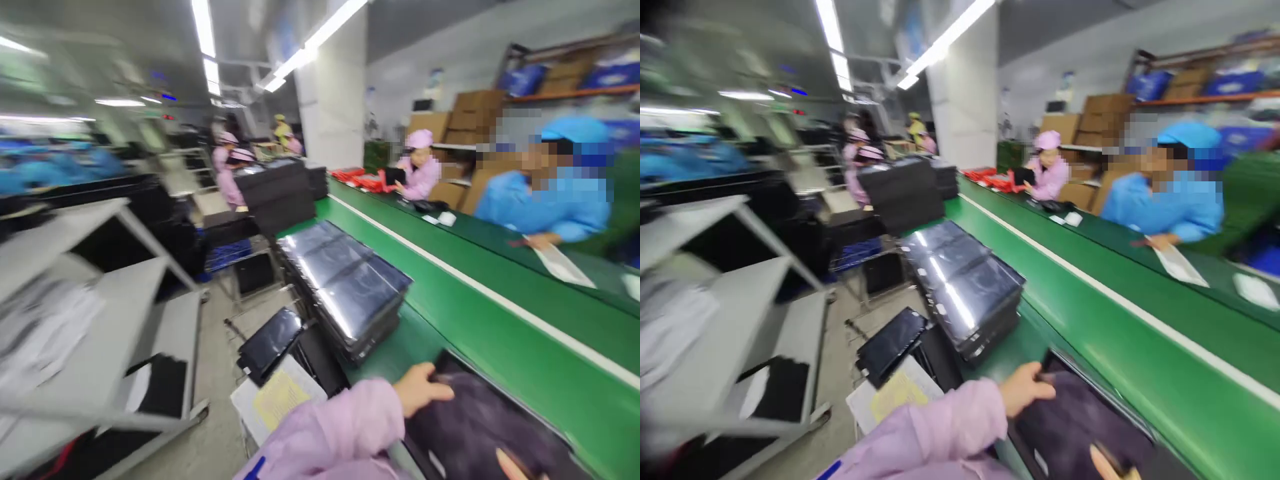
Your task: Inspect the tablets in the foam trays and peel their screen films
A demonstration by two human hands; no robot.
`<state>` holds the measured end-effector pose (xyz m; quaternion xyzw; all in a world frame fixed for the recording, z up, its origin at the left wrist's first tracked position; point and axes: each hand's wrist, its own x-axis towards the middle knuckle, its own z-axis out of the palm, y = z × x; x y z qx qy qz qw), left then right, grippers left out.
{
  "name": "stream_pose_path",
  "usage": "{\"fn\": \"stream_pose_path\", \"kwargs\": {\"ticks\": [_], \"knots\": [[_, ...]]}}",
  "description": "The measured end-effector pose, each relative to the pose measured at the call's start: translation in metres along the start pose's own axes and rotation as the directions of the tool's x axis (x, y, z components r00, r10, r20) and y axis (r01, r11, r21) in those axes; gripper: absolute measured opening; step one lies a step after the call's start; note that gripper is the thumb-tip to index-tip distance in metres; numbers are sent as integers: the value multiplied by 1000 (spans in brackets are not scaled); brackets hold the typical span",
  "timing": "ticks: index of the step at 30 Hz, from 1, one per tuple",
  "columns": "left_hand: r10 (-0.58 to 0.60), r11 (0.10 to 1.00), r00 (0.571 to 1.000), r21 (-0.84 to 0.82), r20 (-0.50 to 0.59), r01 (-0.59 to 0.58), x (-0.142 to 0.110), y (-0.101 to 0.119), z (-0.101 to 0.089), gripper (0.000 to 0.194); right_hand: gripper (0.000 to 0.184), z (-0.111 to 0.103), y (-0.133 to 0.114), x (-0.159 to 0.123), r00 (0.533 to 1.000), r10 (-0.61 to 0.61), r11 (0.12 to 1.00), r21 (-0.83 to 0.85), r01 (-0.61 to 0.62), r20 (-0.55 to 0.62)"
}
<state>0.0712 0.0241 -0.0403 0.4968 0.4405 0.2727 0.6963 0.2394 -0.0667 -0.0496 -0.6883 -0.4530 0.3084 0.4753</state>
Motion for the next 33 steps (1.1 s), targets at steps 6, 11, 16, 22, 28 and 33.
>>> {"fn": "stream_pose_path", "kwargs": {"ticks": [6, 11, 16, 22, 28, 33], "knots": [[49, 998, 957, 16, 286, -56, -2, 10, 7, 30, 39, -32, -22, -55, 964, 121, 974, 215, -70, -238], [232, 969, 919, 9, 318, -248, -8, 9, -2, 49, 35, -25, -36, -59, 986, 40, 938, 347, 18, -161], [475, 864, 787, -39, 394, -502, -9, 15, -10, 38, 37, -19, -39, -64, 989, 49, 928, 372, 8, -143], [440, 883, 788, -48, 431, -467, -5, 18, -9, 42, 35, -24, -41, -66, 989, 42, 928, 373, 13, -141], [254, 965, 898, -29, 359, -262, 4, 7, -11, 59, 43, -17, -6, -59, 984, 153, 986, 88, -145, -94], [131, 991, 974, 5, 184, -134, 39, -6, 12, 47, 32, -6, -7, -71, 951, 292, 948, -105, -302, -101]]}}
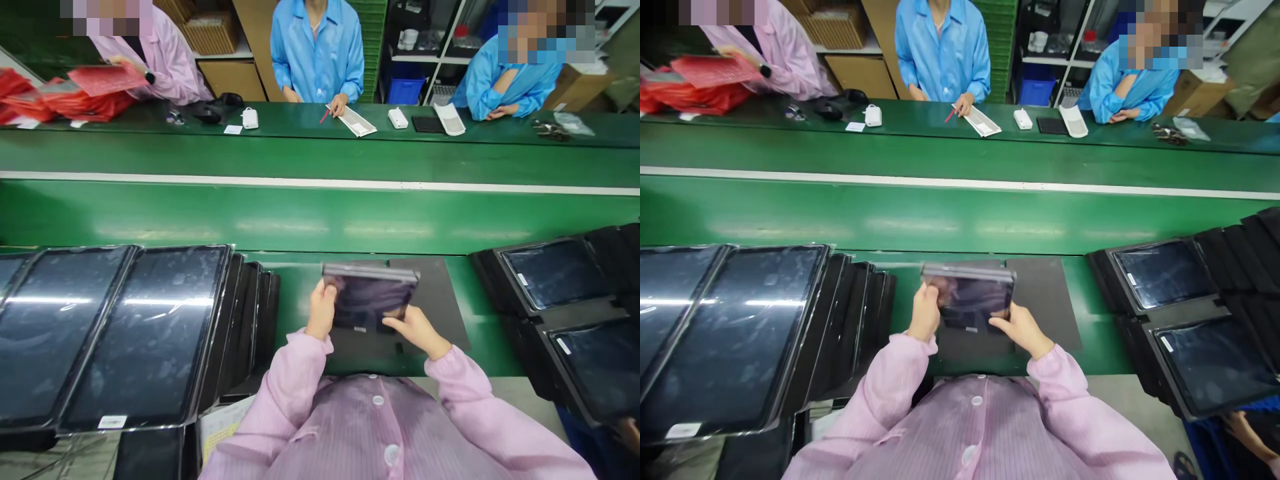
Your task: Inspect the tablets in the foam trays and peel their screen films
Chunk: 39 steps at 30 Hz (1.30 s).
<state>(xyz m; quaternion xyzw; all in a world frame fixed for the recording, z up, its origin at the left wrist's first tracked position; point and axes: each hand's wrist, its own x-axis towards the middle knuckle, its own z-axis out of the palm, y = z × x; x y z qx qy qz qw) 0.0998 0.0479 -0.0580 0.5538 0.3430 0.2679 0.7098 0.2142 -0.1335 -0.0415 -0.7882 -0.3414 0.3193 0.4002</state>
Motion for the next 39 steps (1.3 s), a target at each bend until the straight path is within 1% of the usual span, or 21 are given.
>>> {"fn": "stream_pose_path", "kwargs": {"ticks": [1, 3, 5, 6, 8, 10, 12, 13, 15, 17, 18, 19, 21, 22, 24, 28, 34, 36, 39], "knots": [[-31, 1000, 999, 0, -12, 31, 8, -4, 8, 47, 34, 2, -7, -8, 1000, 1, 998, -63, -3, -24], [-84, 996, 996, 4, -16, 84, 19, -13, 26, 47, 44, 7, -27, -24, 996, -14, 970, -245, -9, -91], [-108, 994, 994, 15, -15, 108, 21, -19, 43, 41, 52, 14, -45, -35, 988, -30, 898, -438, -41, -153], [-109, 994, 994, 19, -14, 109, 19, -21, 50, 38, 53, 19, -51, -37, 985, -21, 859, -507, -68, -169], [-82, 996, 996, 22, 37, 81, 11, -20, 58, 42, 52, 26, -57, -37, 986, 22, 797, -592, -118, -166], [-39, 999, 988, 9, 150, 39, 5, -15, 59, 47, 48, 30, -56, -33, 987, 65, 784, -604, -143, -149], [-17, 1000, 969, -13, 246, 20, 4, -7, 56, 49, 37, 29, -51, -25, 984, 64, 836, -530, -144, -167], [-19, 999, 963, -21, 268, 25, 5, -4, 54, 48, 32, 28, -49, -19, 980, 44, 880, -457, -129, -193], [-33, 999, 966, -29, 258, 42, 9, 2, 52, 46, 28, 23, -46, -2, 962, -10, 965, -254, -62, -272], [-33, 999, 973, -26, 230, 40, 12, 6, 51, 41, 25, 18, -46, 19, 942, -10, 1000, -20, 3, -336], [-28, 999, 976, -23, 214, 33, 14, 6, 51, 38, 27, 15, -47, 29, 943, 30, 995, 103, 5, -333], [-21, 1000, 980, -17, 199, 25, 15, 7, 51, 34, 32, 13, -48, 39, 950, 84, 976, 219, -17, -299], [-10, 1000, 984, -6, 180, 11, 17, 8, 50, 29, 39, 9, -49, 54, 968, 174, 917, 389, -92, -183], [-6, 1000, 984, -2, 177, 7, 18, 9, 49, 27, 41, 8, -49, 59, 973, 192, 892, 436, -118, -131], [-1, 1000, 982, 1, 187, 1, 19, 12, 47, 26, 39, 6, -49, 64, 980, 186, 872, 473, -129, -76], [8, 1000, 977, -1, 211, -8, 20, 15, 44, 26, 34, 6, -48, 64, 987, 156, 859, 499, -113, -45], [21, 1000, 972, 1, 233, -22, 19, 15, 42, 25, 30, 4, -48, 63, 987, 159, 854, 507, -121, -33], [11, 1000, 963, -6, 269, -9, 18, 16, 40, 30, 35, 2, -49, 62, 989, 148, 842, 524, -132, 11], [-18, 999, 936, -24, 352, 29, 16, 18, 36, 40, 49, -3, -49, 58, 990, 91, 823, 551, -136, 108]]}}
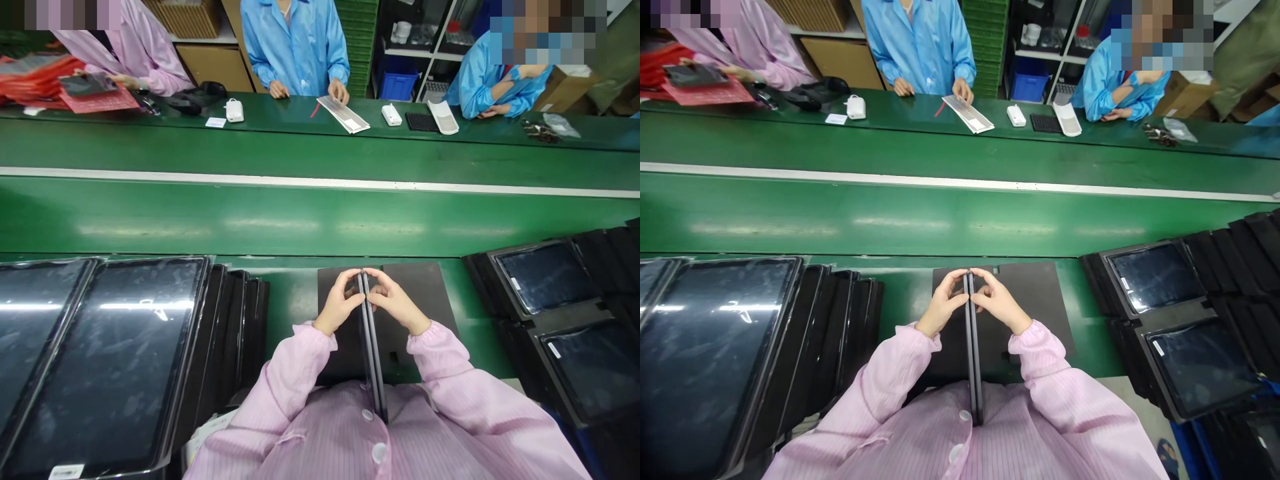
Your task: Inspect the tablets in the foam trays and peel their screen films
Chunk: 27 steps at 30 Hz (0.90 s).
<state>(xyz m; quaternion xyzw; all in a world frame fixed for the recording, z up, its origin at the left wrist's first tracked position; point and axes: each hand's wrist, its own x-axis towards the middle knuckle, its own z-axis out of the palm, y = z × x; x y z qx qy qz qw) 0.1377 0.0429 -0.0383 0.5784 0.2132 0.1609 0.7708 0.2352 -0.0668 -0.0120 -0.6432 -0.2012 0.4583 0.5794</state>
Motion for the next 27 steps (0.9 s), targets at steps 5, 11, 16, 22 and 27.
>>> {"fn": "stream_pose_path", "kwargs": {"ticks": [5, 11, 16, 22, 27], "knots": [[18, 1000, 998, 14, 66, -19, -3, -1, -4, 43, 55, -3, 0, -3, 998, 6, 1000, 3, -6, 56], [48, 998, 992, 35, 115, -52, -6, -7, -8, 48, 59, -3, 4, -5, 996, -34, 998, -42, 38, 78], [60, 996, 981, 60, 182, -72, -5, -9, -11, 63, 70, -6, 3, -6, 992, -40, 994, -95, 51, 122], [215, 961, 977, 178, 9, -213, -51, -59, 2, 66, 56, 7, 70, -33, 896, -432, 871, -306, 385, -100], [357, 907, 934, 250, -28, -340, -95, -94, 24, 53, 49, 37, 122, -65, 824, -530, 818, -379, 433, -201]]}}
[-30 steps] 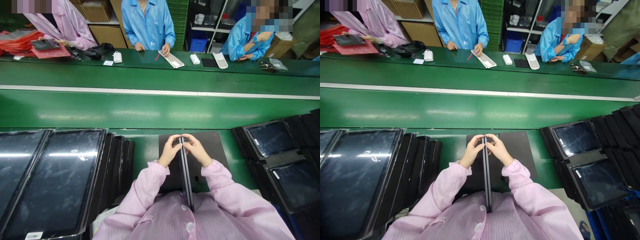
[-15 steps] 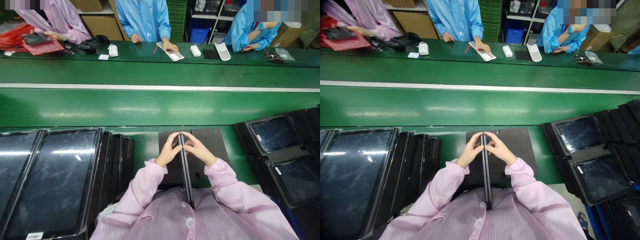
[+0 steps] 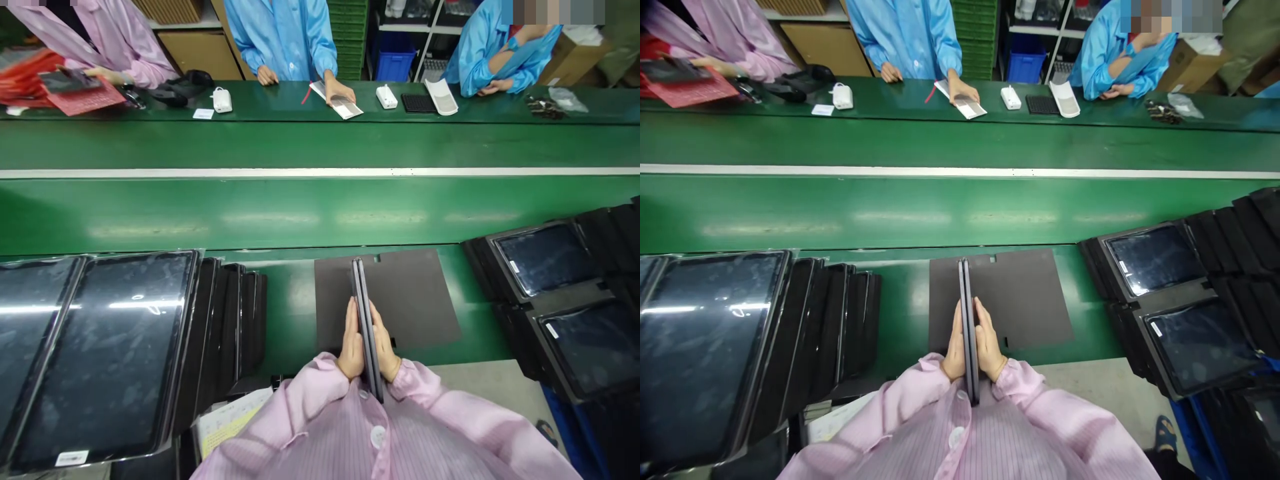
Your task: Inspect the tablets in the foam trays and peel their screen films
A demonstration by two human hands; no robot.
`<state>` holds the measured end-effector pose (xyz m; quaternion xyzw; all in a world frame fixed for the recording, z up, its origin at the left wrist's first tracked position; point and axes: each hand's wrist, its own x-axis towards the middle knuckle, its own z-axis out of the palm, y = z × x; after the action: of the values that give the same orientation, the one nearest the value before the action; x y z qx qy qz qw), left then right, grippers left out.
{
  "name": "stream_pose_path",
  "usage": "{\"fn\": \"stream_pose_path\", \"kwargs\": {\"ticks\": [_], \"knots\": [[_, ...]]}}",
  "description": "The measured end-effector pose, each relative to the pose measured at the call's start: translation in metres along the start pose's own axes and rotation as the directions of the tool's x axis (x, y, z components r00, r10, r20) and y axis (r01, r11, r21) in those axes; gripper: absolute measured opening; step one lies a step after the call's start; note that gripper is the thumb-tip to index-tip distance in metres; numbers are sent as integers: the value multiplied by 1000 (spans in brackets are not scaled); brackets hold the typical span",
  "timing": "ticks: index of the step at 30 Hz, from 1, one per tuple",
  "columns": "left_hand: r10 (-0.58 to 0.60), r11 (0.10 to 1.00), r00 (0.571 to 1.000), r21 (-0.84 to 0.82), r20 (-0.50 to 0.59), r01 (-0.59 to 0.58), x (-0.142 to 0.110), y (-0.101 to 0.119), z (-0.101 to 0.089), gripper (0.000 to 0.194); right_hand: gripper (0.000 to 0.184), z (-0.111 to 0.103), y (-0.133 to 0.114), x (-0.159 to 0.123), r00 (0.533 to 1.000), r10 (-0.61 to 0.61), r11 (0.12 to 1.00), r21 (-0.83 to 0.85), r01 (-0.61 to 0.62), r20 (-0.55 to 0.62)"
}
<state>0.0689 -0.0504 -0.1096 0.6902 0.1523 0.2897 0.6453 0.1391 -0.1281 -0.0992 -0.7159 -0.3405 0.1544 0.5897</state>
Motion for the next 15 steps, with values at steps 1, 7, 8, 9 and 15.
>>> {"fn": "stream_pose_path", "kwargs": {"ticks": [1, 7, 8, 9, 15], "knots": [[12, 1000, 1000, 14, -27, -11, 3, 8, 2, 51, 48, 2, -8, 1, 1000, 8, 999, 32, -7, -27], [-118, 992, 990, -58, -80, 113, 74, 93, 2, 49, 49, -12, -88, 67, 997, -58, 974, 216, 67, -48], [-183, 981, 979, -82, -84, 177, 84, 103, 3, 50, 48, -14, -96, 76, 999, -10, 974, 227, 17, -34], [-260, 962, 961, -105, -92, 250, 92, 111, 4, 50, 48, -15, -100, 83, 998, 56, 973, 227, -49, -23], [-528, 848, 839, -137, -128, 512, 113, 124, 7, 43, 52, -8, -99, 98, 943, 330, 917, 251, -309, -45]]}}
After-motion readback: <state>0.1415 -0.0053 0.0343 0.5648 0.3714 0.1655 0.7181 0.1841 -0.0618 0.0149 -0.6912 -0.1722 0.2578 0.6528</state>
